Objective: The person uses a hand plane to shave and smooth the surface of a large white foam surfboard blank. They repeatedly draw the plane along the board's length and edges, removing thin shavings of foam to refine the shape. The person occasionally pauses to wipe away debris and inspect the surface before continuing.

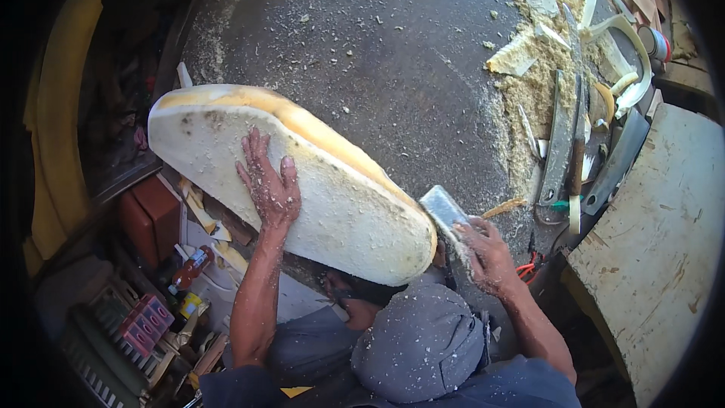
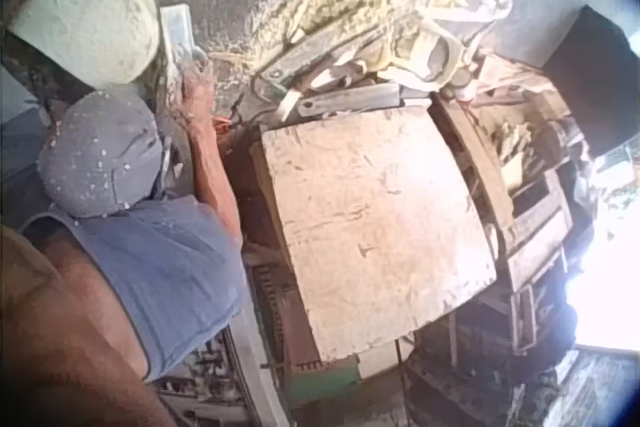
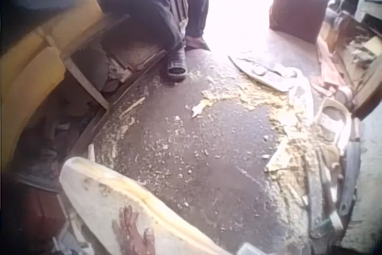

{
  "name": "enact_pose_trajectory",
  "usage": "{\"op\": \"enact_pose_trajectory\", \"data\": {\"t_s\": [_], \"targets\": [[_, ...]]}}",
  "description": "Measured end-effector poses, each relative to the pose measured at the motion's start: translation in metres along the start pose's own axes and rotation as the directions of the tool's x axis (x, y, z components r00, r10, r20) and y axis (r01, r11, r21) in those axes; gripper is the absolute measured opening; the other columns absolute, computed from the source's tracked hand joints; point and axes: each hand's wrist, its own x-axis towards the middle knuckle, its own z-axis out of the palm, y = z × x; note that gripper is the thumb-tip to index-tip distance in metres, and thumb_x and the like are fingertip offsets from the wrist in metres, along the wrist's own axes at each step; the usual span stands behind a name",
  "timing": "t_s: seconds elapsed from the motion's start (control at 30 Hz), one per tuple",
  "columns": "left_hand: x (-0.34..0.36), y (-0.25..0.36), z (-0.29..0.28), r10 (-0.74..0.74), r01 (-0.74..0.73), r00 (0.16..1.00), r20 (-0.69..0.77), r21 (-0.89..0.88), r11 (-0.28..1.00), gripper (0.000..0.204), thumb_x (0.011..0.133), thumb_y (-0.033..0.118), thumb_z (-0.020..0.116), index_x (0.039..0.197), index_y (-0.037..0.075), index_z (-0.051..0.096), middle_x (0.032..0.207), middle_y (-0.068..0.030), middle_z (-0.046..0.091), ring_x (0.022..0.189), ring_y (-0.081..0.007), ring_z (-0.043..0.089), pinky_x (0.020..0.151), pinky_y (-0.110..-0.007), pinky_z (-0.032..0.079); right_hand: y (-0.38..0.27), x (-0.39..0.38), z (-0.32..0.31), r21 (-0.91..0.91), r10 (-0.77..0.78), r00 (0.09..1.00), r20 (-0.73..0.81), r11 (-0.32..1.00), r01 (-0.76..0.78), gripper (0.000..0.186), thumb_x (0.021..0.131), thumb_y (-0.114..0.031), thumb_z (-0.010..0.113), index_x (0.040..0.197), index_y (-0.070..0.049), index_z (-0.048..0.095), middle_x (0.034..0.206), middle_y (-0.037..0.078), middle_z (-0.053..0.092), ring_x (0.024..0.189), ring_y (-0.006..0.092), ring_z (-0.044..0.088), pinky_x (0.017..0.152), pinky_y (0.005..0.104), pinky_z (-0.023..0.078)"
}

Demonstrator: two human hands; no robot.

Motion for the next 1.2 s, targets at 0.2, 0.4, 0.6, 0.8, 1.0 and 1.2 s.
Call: {"op": "enact_pose_trajectory", "data": {"t_s": [0.2, 0.4, 0.6, 0.8, 1.0, 1.2], "targets": [[-0.024, 0.081, 0.024, 0.109, -0.087, 0.975, -0.193, 0.118, 0.989, 0.07, 0.107, 0.042, 0.04, 0.163, 0.003, 0.026, 0.171, -0.0257, 0.016, 0.159, -0.0446, 0.012, 0.122, -0.072, 0.007, 0.05, 0.01, -0.004, -0.49, 0.028, 0.852, -0.522, 0.808, -0.327, 0.046, 0.095, -0.003, 0.062, 0.141, -0.008, 0.06, 0.146, 0.02, 0.059, 0.138, 0.0463, 0.049, 0.114, 0.0491, 0.042], [-0.095, 0.201, 0.037, 0.873, -0.594, 0.368, 0.319, -0.642, 0.485, 0.026, 0.102, 0.035, 0.063, 0.105, 0.01, 0.071, 0.104, -0.0068, 0.076, 0.108, -0.0269, 0.072, 0.105, -0.049, 0.053, 0.002, 0.032, -0.002, 0.093, 0.215, 0.873, -0.439, 0.977, -0.194, 0.043, 0.101, -0.011, 0.059, 0.144, -0.009, 0.059, 0.117, 0.023, 0.072, 0.112, 0.0389, 0.069, 0.096, 0.0441, 0.053], [0.013, 0.128, -0.104, 0.29, -0.405, 0.764, -0.576, -0.079, 0.911, 0.048, 0.106, 0.029, 0.053, 0.148, 0.006, 0.052, 0.153, -0.0191, 0.052, 0.145, -0.0368, 0.047, 0.121, -0.049, 0.036, 0.021, -0.005, 0.057, 0.702, 0.465, 0.885, -0.015, 0.635, -0.322, 0.046, 0.111, -0.031, 0.049, 0.152, -0.011, 0.051, 0.119, 0.009, 0.069, 0.095, 0.0185, 0.067, 0.084, 0.0354, 0.057], [-0.077, 0.13, -0.005, 0.65, -0.514, 0.659, 0.378, -0.404, 0.756, 0.059, 0.107, 0.046, 0.048, 0.156, 0.013, 0.048, 0.165, -0.0141, 0.039, 0.156, -0.0355, 0.03, 0.125, -0.066, 0.013, -0.012, 0.038, 0.098, 0.845, 0.26, 0.954, -0.151, 0.534, -0.012, 0.068, 0.105, -0.03, 0.062, 0.158, -0.004, 0.029, 0.15, 0.018, 0.049, 0.133, 0.0284, 0.053, 0.111, 0.0393, 0.044], [-0.036, 0.163, -0.165, 0.373, -0.613, 0.615, -0.695, -0.124, 0.78, 0.057, 0.106, 0.035, 0.053, 0.156, 0.009, 0.046, 0.163, -0.019, 0.04, 0.156, -0.0358, 0.03, 0.127, -0.058, 0.018, -0.062, 0.071, -0.023, 0.596, 0.279, 0.845, -0.457, 0.801, 0.058, 0.067, 0.101, -0.027, 0.066, 0.155, 0.001, 0.037, 0.14, 0.025, 0.057, 0.123, 0.0289, 0.06, 0.104, 0.0412, 0.05], [-0.038, 0.174, -0.003, 0.484, -0.457, 0.874, -0.034, -0.395, 0.797, 0.066, 0.104, 0.043, 0.053, 0.161, 0.013, 0.039, 0.167, -0.0205, 0.032, 0.154, -0.0406, 0.031, 0.123, -0.068, 0.018, -0.048, 0.117, -0.071, -0.651, -0.381, 0.615, -0.691, 0.697, -0.301, 0.066, 0.107, -0.037, 0.052, 0.16, -0.003, 0.033, 0.154, 0.028, 0.047, 0.13, 0.0347, 0.058, 0.114, 0.0494, 0.043]]}}
